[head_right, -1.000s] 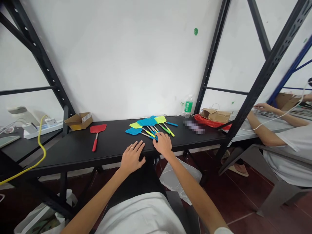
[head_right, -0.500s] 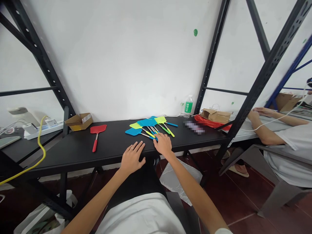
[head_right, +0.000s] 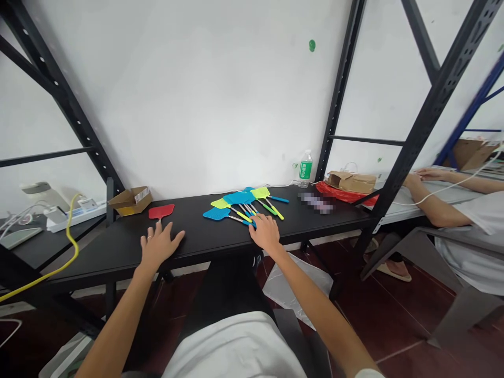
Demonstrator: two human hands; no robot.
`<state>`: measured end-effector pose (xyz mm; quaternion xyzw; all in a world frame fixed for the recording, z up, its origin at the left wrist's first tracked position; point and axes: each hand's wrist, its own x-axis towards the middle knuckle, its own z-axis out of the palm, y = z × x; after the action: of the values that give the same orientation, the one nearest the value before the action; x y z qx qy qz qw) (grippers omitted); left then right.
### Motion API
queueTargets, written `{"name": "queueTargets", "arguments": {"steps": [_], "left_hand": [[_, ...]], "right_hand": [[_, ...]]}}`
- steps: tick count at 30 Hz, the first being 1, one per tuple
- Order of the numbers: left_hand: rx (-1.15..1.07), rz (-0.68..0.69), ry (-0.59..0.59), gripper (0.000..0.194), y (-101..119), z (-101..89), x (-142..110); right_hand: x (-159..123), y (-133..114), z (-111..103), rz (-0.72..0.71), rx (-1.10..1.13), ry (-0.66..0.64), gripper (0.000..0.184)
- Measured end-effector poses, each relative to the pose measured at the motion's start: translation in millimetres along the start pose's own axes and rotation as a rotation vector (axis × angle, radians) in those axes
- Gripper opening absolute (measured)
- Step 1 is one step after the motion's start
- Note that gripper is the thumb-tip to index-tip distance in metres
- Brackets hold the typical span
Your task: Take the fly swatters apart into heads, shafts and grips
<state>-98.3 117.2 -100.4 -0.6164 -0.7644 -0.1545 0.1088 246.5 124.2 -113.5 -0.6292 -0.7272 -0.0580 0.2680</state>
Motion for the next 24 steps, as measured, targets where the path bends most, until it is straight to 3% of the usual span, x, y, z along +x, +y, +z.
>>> {"name": "queueTargets", "arguments": {"steps": [4, 11, 18, 24], "left_hand": [[-0.002, -0.054, -0.067, 0.069, -20, 4.7, 6], [-0.067, 0.054, -0.054, 0.046, -16, -1.5, 3], [-0.102, 0.018, 0.012, 0.05, -16, -10.3, -1], [-0.109, -0.038, -0.002, 0.047, -12, -10.4, -3]], "right_hand": [[0, -1, 0, 0.005, -0.001, -0.003, 0.036], [-1, -2, -1, 0.005, -0.009, -0.01, 0.036], [-1, -2, -1, 0.0, -0.005, -0.007, 0.037], [-1, -1, 0, -0.006, -0.003, -0.003, 0.036]]}}
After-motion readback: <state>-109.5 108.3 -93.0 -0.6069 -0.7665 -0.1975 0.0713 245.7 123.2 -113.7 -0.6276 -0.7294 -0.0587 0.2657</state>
